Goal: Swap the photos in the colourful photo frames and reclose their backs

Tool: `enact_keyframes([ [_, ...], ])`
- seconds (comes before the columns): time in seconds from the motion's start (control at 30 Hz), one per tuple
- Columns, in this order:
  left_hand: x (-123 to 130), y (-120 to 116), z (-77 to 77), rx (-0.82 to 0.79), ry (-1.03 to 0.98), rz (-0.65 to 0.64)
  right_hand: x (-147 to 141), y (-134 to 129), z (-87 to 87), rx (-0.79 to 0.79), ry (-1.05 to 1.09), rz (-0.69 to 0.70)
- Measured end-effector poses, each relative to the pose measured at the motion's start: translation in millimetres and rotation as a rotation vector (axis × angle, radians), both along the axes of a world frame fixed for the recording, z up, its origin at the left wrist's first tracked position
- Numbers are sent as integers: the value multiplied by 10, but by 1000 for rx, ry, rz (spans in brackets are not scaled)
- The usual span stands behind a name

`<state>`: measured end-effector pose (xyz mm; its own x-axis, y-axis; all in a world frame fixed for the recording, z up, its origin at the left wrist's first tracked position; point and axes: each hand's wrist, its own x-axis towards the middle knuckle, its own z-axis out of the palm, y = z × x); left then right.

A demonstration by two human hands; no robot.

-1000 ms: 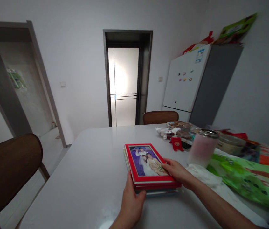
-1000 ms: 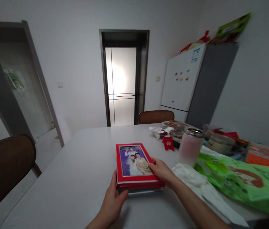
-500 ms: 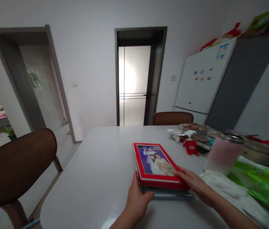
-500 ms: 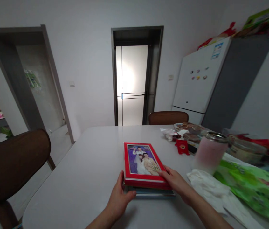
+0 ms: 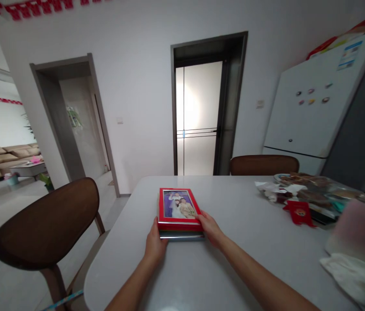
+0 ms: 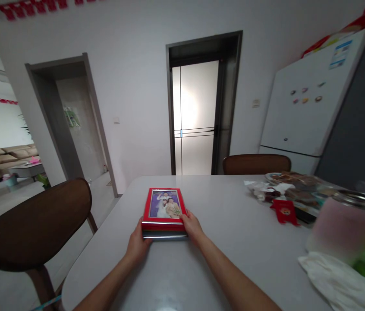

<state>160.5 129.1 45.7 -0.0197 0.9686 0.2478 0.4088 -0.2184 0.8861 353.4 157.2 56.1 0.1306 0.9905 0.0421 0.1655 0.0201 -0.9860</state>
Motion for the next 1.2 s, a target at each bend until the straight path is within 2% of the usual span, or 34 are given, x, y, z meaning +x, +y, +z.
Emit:
enact_keyframes([
  [0.13,-145,192,-58,47,-1,45,-190,255,4,12,-71,-20],
  [0.3,-199,227,-127,36,-64,85,-219,307,13,15,-160,-113],
  [0.37,-245,217,-112,18,-105,99,-162,288,63,24,-180,-179],
  [0.43,-309,217,-15,-2,-155,127,-106,244,179,49,-188,-241],
  [0.47,-336,219,78,-6,-183,146,-94,204,268,73,-186,-255],
  [0.53,-349,202,367,13,-246,173,-128,73,507,136,-174,-241],
  [0.63,-189,53,979,122,-349,99,-306,-250,953,296,-80,-90],
  [0.7,16,-146,1374,186,-406,-21,-444,-501,1219,524,180,149],
  [0.73,125,-261,1531,217,-446,-114,-499,-616,1318,587,269,224],
  [0.77,227,-376,1649,245,-570,-316,-538,-717,1389,631,348,285],
  [0.8,314,-480,1726,248,-668,-451,-561,-798,1431,650,403,321],
  [0.87,432,-632,1773,229,-812,-587,-567,-902,1448,646,462,343],
  [0.9,464,-676,1759,213,-855,-607,-556,-929,1434,636,475,340],
  [1.03,482,-703,1656,178,-916,-616,-508,-956,1373,594,473,322],
  [1.2,459,-703,1644,179,-927,-607,-509,-957,1379,587,475,335],
])
